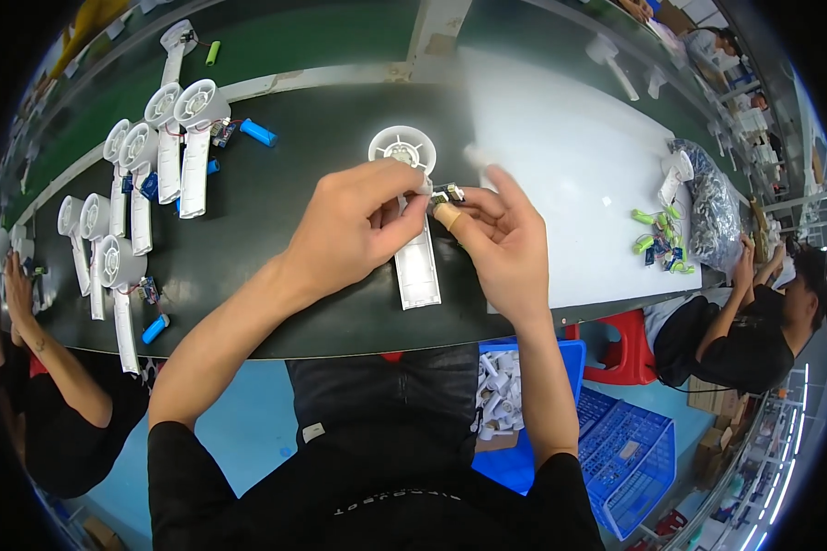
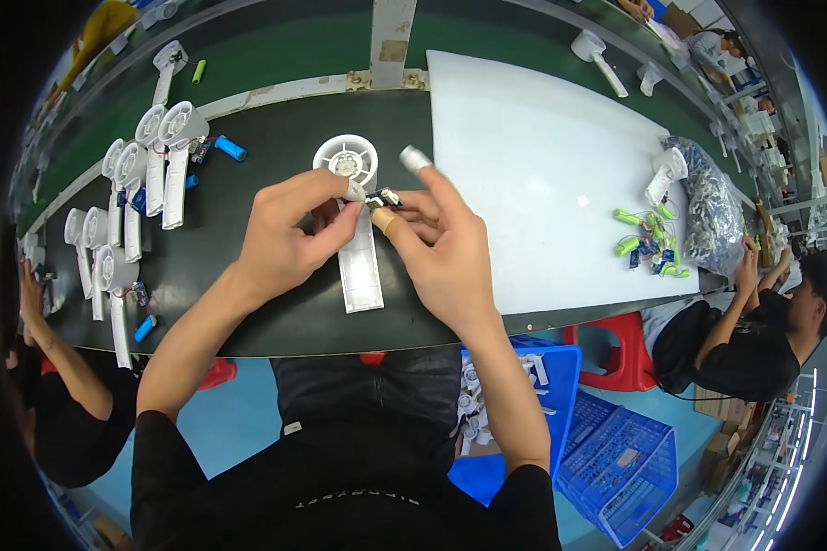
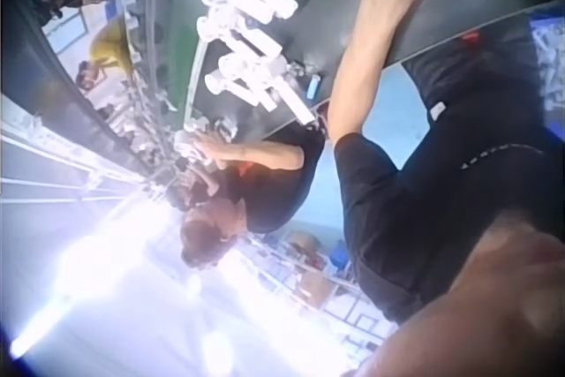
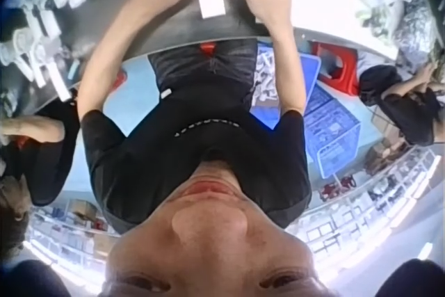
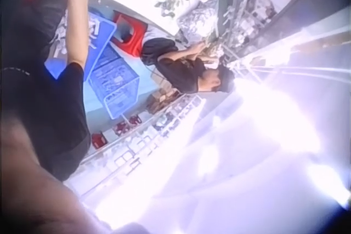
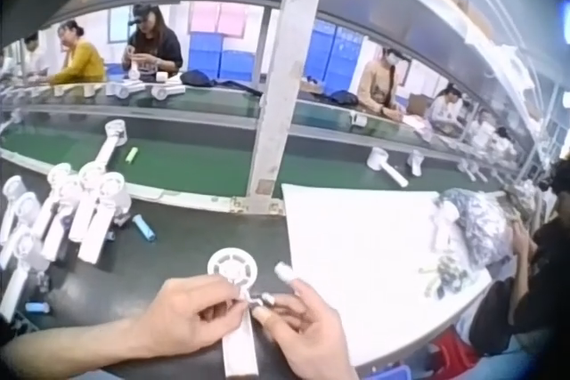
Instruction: The person assembles small portable fans by hand, inserting internal components, batteries, and wires into fan housings.
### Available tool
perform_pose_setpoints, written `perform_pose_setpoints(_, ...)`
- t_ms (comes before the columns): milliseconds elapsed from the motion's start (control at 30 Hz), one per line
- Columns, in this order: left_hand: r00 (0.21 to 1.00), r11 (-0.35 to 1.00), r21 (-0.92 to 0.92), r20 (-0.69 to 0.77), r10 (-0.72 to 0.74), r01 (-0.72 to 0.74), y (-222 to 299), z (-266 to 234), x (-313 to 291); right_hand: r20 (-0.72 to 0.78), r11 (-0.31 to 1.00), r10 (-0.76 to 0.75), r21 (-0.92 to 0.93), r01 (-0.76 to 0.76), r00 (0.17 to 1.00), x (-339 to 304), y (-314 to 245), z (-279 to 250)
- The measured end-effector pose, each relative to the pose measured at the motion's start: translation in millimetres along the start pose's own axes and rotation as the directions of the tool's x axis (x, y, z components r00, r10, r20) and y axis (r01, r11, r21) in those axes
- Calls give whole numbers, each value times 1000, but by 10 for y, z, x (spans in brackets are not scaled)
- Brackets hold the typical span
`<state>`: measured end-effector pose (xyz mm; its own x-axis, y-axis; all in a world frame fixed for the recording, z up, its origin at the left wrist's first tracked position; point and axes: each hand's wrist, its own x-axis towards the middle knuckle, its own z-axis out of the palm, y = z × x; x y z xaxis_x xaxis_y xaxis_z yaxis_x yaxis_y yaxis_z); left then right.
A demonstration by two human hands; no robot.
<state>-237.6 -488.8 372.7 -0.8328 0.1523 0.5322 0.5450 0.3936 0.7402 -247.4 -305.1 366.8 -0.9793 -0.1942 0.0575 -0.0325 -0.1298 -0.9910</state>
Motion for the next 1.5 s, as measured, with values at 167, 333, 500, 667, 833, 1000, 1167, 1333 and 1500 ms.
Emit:
perform_pose_setpoints(167, 997, 999, -19, -63, -44, 43, -18, 43, -17, 7, 990, -41, -138, 42, 999, 3, 46, 74)
perform_pose_setpoints(333, 995, 996, 87, -102, 21, -12, 32, 97, -8, -19, 846, -357, -430, 314, 934, 8, 125, 122)
perform_pose_setpoints(500, 991, 996, 87, -125, 35, -24, 20, 121, -1, 44, 690, -504, -580, 433, 862, 25, 168, 124)
perform_pose_setpoints(667, 989, 999, 48, -147, 20, -13, 15, 153, -14, 73, 600, -580, -635, 487, 811, 30, 211, 99)
perform_pose_setpoints(833, 986, 993, 96, -138, 89, -76, -15, 152, -10, 28, 682, -539, -572, 456, 842, 8, 198, 136)
perform_pose_setpoints(1000, 985, 989, 113, -129, 113, -98, -7, 155, -10, 75, 618, -573, -614, 491, 816, 19, 192, 110)
perform_pose_setpoints(1167, 987, 986, 140, -122, 108, -91, -3, 146, -13, 122, 506, -642, -675, 537, 757, 21, 197, 122)
perform_pose_setpoints(1333, 990, 997, 51, -129, 60, -54, 18, 151, -9, 148, 459, -703, -653, 603, 696, 34, 173, 102)
perform_pose_setpoints(1500, 994, 999, 12, -104, 33, -32, -5, 124, 12, 125, 493, -688, -642, 587, 715, 24, 177, 107)
